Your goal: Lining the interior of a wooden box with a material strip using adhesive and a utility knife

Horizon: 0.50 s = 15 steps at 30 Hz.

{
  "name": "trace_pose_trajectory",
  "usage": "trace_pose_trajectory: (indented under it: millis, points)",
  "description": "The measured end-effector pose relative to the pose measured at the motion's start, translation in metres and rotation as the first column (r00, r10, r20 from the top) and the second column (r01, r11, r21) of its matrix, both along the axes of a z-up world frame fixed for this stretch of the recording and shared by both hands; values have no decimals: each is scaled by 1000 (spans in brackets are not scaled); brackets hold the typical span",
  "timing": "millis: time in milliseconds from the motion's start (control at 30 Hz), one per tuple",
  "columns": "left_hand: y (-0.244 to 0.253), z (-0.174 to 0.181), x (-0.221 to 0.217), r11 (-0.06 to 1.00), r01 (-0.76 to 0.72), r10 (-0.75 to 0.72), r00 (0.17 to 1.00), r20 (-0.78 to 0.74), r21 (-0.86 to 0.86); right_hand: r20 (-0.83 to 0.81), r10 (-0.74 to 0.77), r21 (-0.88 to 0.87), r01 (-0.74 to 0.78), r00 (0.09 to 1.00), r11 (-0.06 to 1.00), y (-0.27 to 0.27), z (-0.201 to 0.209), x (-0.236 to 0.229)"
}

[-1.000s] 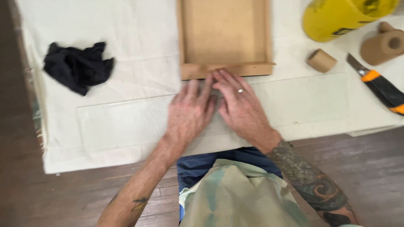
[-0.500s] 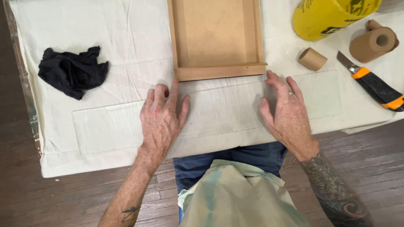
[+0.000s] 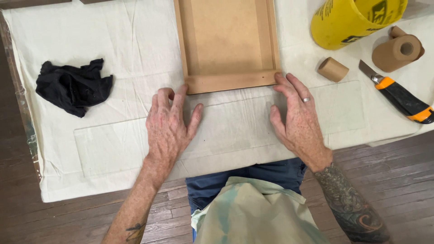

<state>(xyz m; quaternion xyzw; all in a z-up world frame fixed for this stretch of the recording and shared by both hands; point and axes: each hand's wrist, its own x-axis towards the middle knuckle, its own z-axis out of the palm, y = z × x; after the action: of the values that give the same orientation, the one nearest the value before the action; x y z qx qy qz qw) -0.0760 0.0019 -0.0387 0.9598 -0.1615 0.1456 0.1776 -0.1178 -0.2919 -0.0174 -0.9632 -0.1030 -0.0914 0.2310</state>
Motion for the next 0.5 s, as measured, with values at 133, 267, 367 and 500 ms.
trace_pose_trajectory:
  millis: [133, 267, 367, 500]
  points:
    - [0, 1, 15, 1000, 18, -19, 1000, 20, 18, -3, -1, 11, 1, 1000, 1000, 0, 5, 17]
    - [4, 1, 28, 999, 24, -25, 1000, 18, 33, -25, 9, 140, -6, 1000, 990, -5, 12, 38]
    - [6, 19, 42, 995, 4, -9, 999, -42, -96, -60, 3, 336, 17, 998, 942, -9, 23, 56]
    - [1, 18, 74, 928, -94, 74, 995, -68, -360, -16, -41, 420, 44, 999, 907, 5, 43, 83]
